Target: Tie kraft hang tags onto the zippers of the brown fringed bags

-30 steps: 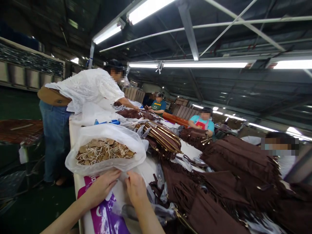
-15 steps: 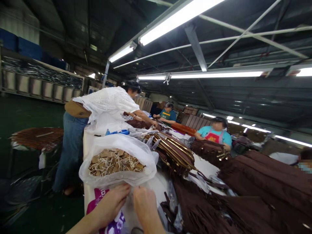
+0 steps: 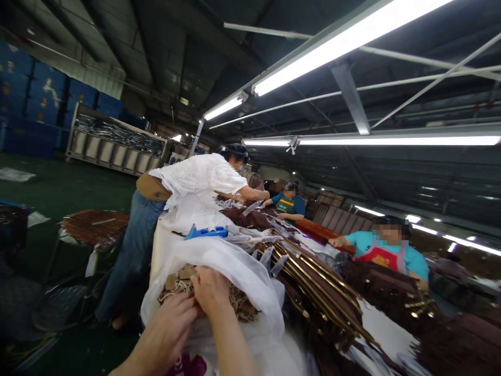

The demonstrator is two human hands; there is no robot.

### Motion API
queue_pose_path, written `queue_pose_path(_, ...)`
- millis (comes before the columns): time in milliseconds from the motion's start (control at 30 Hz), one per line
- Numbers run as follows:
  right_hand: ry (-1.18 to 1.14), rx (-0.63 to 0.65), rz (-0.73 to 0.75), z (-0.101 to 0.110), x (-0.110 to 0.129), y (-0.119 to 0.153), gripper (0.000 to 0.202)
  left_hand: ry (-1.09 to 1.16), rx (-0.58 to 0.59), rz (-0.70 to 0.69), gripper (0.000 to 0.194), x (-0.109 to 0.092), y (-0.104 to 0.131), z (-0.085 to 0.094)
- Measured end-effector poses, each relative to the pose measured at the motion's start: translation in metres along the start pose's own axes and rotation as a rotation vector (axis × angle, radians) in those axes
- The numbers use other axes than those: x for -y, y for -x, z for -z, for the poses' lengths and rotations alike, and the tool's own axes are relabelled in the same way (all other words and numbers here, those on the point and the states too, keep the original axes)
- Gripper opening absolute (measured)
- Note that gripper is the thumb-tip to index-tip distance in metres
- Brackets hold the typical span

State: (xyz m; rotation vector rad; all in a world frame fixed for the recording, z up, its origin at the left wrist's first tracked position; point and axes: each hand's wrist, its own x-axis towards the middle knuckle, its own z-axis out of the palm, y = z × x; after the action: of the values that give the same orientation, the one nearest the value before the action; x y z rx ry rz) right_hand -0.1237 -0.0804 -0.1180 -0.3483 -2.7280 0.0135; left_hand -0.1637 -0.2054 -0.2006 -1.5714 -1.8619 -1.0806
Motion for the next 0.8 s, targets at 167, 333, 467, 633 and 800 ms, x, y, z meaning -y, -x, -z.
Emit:
queue_pose_path(167,0.084,0.094,-0.063,-0.025,0.001,-0.025,0.011,-0.127,0.175,-0.018,0.047,0.01,0.013,-0.017)
queue_pose_path(333,0.106,0.048,-0.037,-0.019,-0.012,-0.025,0.018,-0.12,0.204,0.045,0.045,0.01,0.017,-0.017)
queue_pose_path(467,0.121,-0.068,-0.054,0.002,-0.012,-0.008,0.027,-0.111,0.187,0.03,0.045,0.013,0.018,-0.02)
queue_pose_path(633,0.089,-0.172,-0.128,0.025,-0.019,0.035,0.029,-0.12,0.171,0.066,0.038,0.002,0.01,-0.01)
queue_pose_path(800,0.013,-0.129,-0.069,0.029,-0.019,0.052,0.025,-0.17,0.153,0.064,0.037,-0.008,0.005,0.0)
